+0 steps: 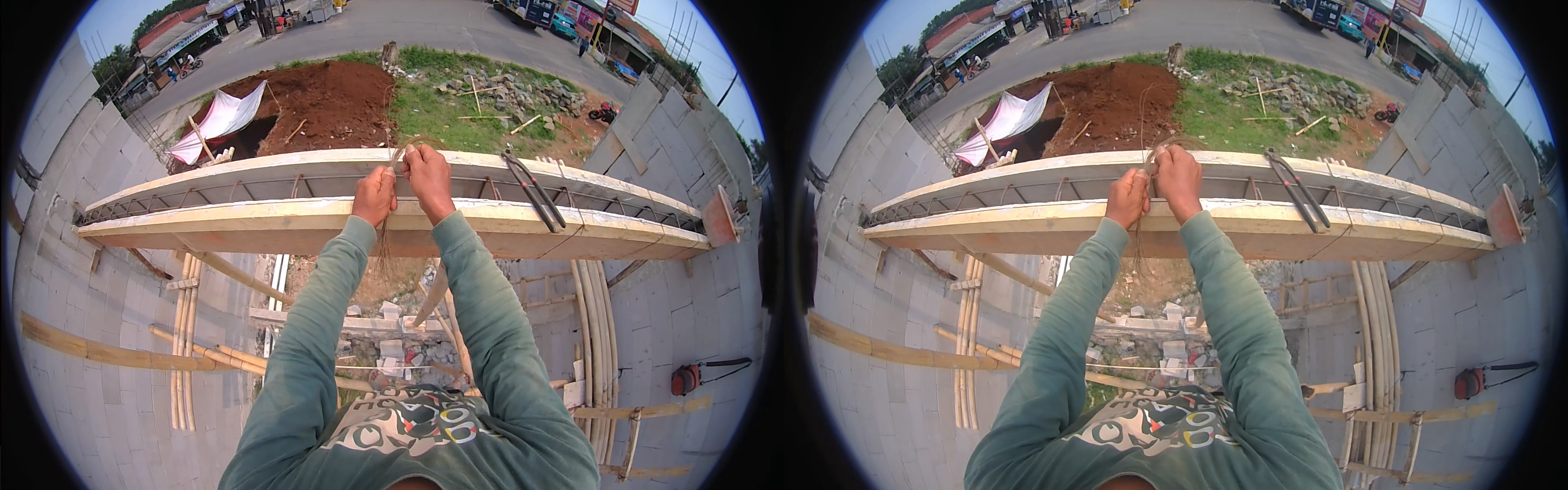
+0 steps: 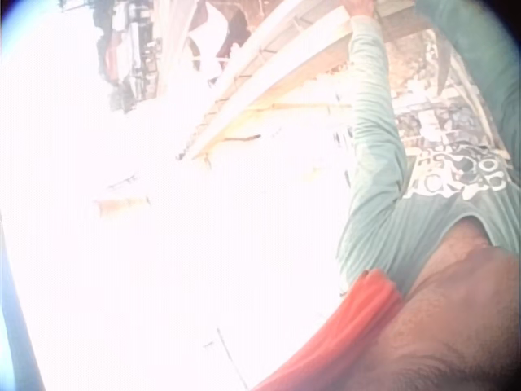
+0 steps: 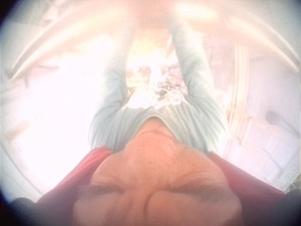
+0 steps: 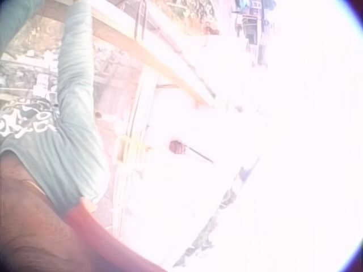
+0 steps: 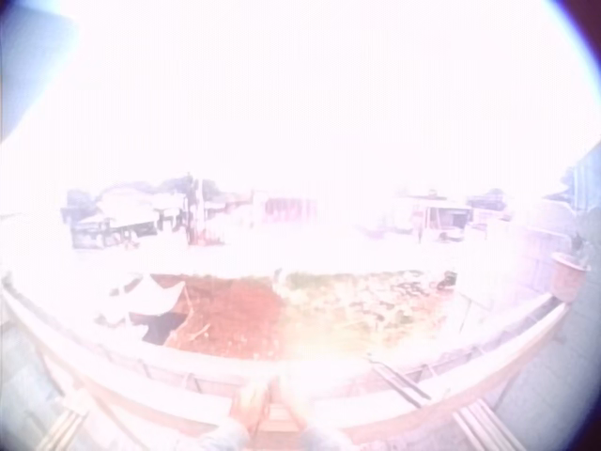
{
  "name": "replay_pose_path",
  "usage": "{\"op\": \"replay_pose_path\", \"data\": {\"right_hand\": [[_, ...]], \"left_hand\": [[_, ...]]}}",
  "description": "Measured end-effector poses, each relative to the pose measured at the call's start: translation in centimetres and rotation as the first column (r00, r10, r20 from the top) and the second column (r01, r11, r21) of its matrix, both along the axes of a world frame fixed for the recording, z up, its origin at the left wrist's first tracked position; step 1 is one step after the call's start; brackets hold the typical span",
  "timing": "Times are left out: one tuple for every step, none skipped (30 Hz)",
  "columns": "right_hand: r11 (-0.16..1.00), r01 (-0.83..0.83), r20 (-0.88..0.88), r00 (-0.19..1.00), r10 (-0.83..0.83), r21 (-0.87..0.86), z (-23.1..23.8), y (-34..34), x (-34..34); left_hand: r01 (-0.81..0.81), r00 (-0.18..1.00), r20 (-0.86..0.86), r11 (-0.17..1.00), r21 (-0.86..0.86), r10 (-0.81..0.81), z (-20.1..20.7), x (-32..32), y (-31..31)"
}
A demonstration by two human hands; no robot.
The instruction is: The person works on a wooden formwork beam at a construction site, bending and tying metal rods to secure the structure. They use pliers to twist and tighten the rods around the wooden frame.
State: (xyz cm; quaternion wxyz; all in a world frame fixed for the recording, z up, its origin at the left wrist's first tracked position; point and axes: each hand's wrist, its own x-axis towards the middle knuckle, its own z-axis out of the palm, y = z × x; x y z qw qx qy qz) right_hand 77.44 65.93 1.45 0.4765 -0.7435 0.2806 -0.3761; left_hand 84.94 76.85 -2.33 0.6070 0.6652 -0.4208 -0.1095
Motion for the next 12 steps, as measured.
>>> {"op": "replay_pose_path", "data": {"right_hand": [[0.977,-0.093,0.157,0.986,0.062,0.194,0.4,-0.2,0.2],[0.906,-0.192,0.294,0.953,0.079,0.378,0.9,-0.4,0.4],[0.787,-0.284,0.406,0.913,0.047,0.548,1.5,-0.5,0.5],[0.748,-0.314,0.432,0.901,0.041,0.584,2.2,-0.8,0.6],[0.702,-0.324,0.440,0.898,0.016,0.635,3.1,-1.5,0.5],[0.655,-0.367,0.475,0.880,0.015,0.660,3.8,-2.1,0.6],[0.676,-0.370,0.464,0.885,0.047,0.637,4.5,-2.6,0.6],[0.697,-0.406,0.477,0.873,0.103,0.591,5.2,-3.3,0.7],[0.712,-0.417,0.472,0.871,0.136,0.565,5.7,-3.8,0.9],[0.739,-0.371,0.424,0.897,0.127,0.563,6.3,-4.0,1.6],[0.771,-0.335,0.405,0.908,0.110,0.542,6.8,-4.5,2.0],[0.801,-0.283,0.374,0.924,0.080,0.528,7.2,-5.0,2.4]], "left_hand": [[-0.010,0.998,0.056,0.999,0.031,0.008,0.2,0.0,0.1],[-0.018,0.993,0.115,0.998,0.053,0.011,0.4,0.0,0.0],[-0.014,0.993,0.118,0.998,0.055,0.008,0.5,-0.1,0.0],[-0.009,0.993,0.122,0.999,0.050,0.003,0.5,-0.3,-0.1],[0.001,0.992,0.129,1.000,0.031,-0.005,0.5,-0.3,-0.1],[-0.015,0.992,0.123,0.999,0.039,0.010,0.5,-0.3,-0.2],[-0.025,0.993,0.117,0.999,0.032,0.021,0.4,-0.3,-0.3],[-0.022,0.994,0.104,1.000,0.001,0.022,0.3,-0.3,-0.3],[-0.084,0.976,0.201,0.996,-0.012,0.085,0.4,-0.1,-0.5],[-0.131,0.948,0.287,0.990,-0.056,0.141,0.6,0.2,-0.9],[-0.188,0.926,0.329,0.982,-0.026,0.186,0.7,0.4,-1.0],[-0.032,0.999,-0.034,0.990,0.135,0.037,0.5,0.3,-0.3]]}}
